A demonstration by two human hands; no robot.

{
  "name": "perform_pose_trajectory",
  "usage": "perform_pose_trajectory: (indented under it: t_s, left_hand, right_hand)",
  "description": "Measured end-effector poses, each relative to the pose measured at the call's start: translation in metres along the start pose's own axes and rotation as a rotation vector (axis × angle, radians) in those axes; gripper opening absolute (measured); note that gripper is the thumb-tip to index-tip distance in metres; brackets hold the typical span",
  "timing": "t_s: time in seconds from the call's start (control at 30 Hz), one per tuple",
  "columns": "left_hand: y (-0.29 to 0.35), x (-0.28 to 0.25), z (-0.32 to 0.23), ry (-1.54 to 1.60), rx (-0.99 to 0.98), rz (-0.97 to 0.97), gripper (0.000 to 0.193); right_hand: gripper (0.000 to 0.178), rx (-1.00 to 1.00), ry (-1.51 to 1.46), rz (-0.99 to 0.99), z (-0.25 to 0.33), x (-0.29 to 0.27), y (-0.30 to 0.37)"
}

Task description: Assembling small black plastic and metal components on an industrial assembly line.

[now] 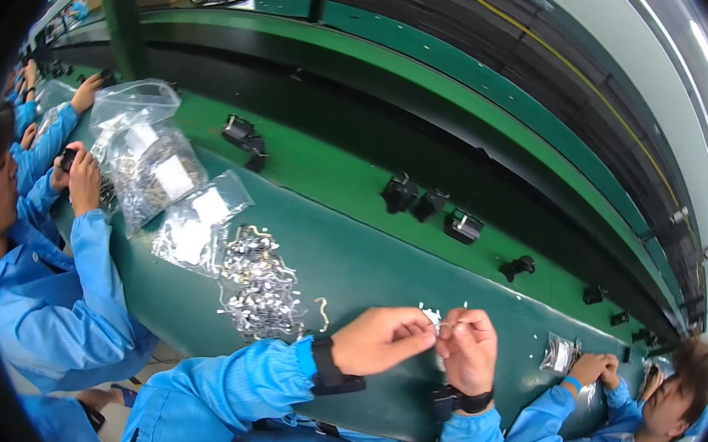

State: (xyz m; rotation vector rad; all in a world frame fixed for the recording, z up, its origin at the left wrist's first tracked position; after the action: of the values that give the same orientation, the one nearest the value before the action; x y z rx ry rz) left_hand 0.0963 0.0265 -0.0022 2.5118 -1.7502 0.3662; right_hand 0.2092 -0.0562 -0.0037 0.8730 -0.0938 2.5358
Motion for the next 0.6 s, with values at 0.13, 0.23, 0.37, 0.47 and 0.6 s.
perform_pose_trajectory:
  t_s: [0.13, 0.23, 0.37, 0.47, 0.6]
  left_hand:
    - [-0.003, 0.009, -0.006, 0.097, -0.015, 0.004, 0.024]
    - [-0.002, 0.010, 0.007, 0.203, -0.062, 0.029, 0.022]
    - [-0.001, 0.006, 0.004, 0.145, -0.042, 0.011, 0.020]
    - [0.000, -0.006, 0.008, 0.125, -0.009, -0.117, 0.019]
    - [0.001, -0.006, 0.005, 0.150, 0.003, -0.162, 0.019]
  right_hand:
    - [0.014, -0.137, 0.163, -0.004, 0.004, -0.004, 0.010]
    - [0.015, -0.225, 0.470, 0.024, 0.008, 0.005, 0.015]
    - [0.018, -0.368, 0.744, 0.098, 0.019, 0.013, 0.020]
    - [0.019, -0.247, 0.531, 0.008, 0.019, 0.011, 0.020]
    - [0.020, -0.168, 0.472, -0.013, 0.011, 0.011, 0.019]
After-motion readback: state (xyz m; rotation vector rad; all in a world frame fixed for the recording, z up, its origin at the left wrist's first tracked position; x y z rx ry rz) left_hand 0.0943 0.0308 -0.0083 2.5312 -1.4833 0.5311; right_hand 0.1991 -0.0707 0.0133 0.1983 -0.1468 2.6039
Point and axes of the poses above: each hand's wrist, its own y-axis away from the middle knuckle, its own x-axis out of the palm, z = x × y, the point moved 10 cm from there along -y, towards the middle knuckle, and after that the axes turned 6 degrees about x, right-handed, at the moved point
